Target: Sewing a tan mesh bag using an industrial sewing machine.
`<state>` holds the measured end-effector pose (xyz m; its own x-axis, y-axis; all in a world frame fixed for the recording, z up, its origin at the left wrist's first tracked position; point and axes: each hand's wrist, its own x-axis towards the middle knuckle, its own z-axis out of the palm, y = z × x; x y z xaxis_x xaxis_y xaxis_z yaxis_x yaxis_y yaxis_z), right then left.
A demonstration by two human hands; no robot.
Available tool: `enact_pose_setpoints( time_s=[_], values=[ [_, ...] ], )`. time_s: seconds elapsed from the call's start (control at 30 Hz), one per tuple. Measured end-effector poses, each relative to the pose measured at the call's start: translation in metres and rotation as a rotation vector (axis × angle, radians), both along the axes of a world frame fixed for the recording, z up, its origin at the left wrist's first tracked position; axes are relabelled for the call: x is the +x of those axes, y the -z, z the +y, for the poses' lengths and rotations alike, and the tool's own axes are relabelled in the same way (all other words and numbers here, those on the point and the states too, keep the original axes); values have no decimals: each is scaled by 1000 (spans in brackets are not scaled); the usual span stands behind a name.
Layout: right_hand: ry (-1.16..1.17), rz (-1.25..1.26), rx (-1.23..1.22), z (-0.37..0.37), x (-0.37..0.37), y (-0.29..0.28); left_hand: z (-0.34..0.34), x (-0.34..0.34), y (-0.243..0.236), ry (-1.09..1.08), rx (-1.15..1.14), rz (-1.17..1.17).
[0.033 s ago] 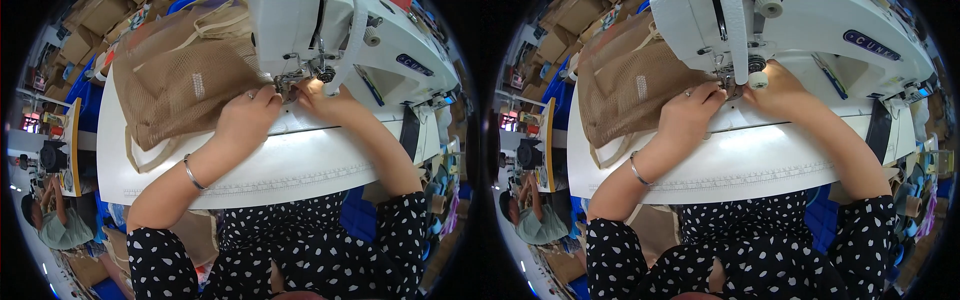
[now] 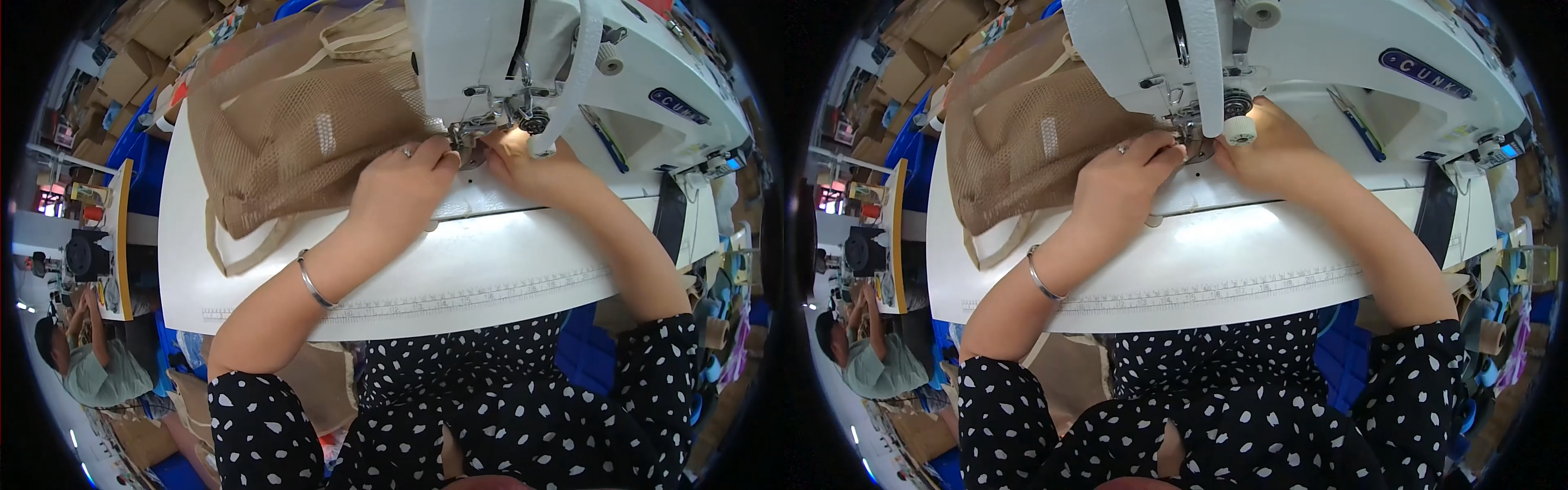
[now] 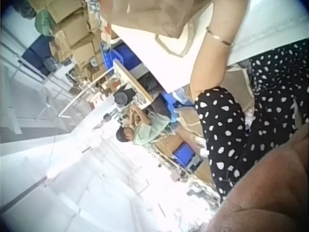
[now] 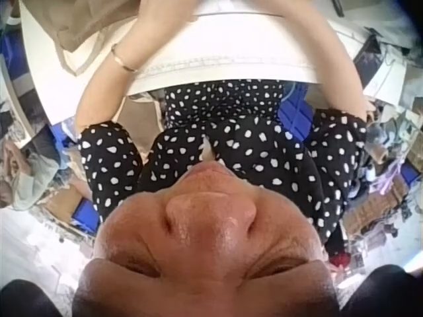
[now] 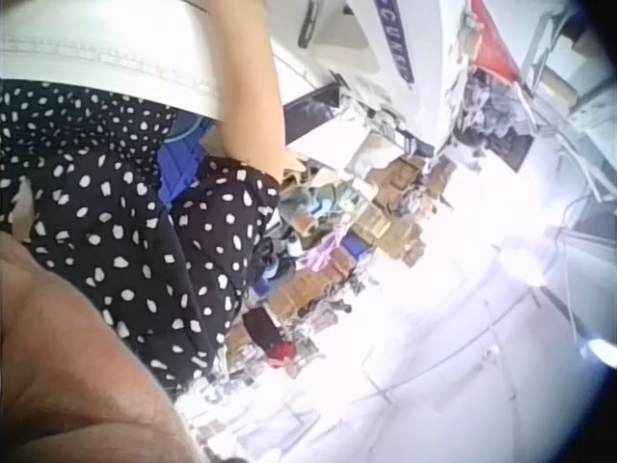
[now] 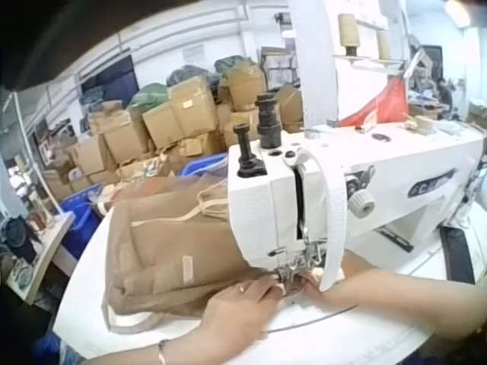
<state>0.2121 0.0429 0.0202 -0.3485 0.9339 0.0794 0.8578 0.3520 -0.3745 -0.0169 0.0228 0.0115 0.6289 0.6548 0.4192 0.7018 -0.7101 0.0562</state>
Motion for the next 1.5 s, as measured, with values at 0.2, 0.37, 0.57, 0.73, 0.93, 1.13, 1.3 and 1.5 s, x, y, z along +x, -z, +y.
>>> enact_pose_setpoints(
  time_s=[0.2,0.37,0.57,0.73,0.93,1.13,1.3,1.5],
  values=[
    [-214,-211,488,-11,2,2,23,-17,1,89,13,-89],
    [-219,-228,609,-18,5,3,21,-13,-4,93,71,-111],
    [-243,-165,525,-15,9,4,22,-20,-1,65,26,-31],
    [-296,-109,400,-8,19,15,26,-16,1,53,19,-77],
    [-325,-198,368,-11,10,-4,33,-24,-2,60,0,-17],
    [-298,-334,392,-18,9,-5,47,-29,-3,140,-18,-47],
    [-207,-311,232,-21,8,-2,41,-28,0,155,-71,-94],
    [-344,-91,388,-11,13,12,43,-28,0,145,-108,-115]
  ],
)
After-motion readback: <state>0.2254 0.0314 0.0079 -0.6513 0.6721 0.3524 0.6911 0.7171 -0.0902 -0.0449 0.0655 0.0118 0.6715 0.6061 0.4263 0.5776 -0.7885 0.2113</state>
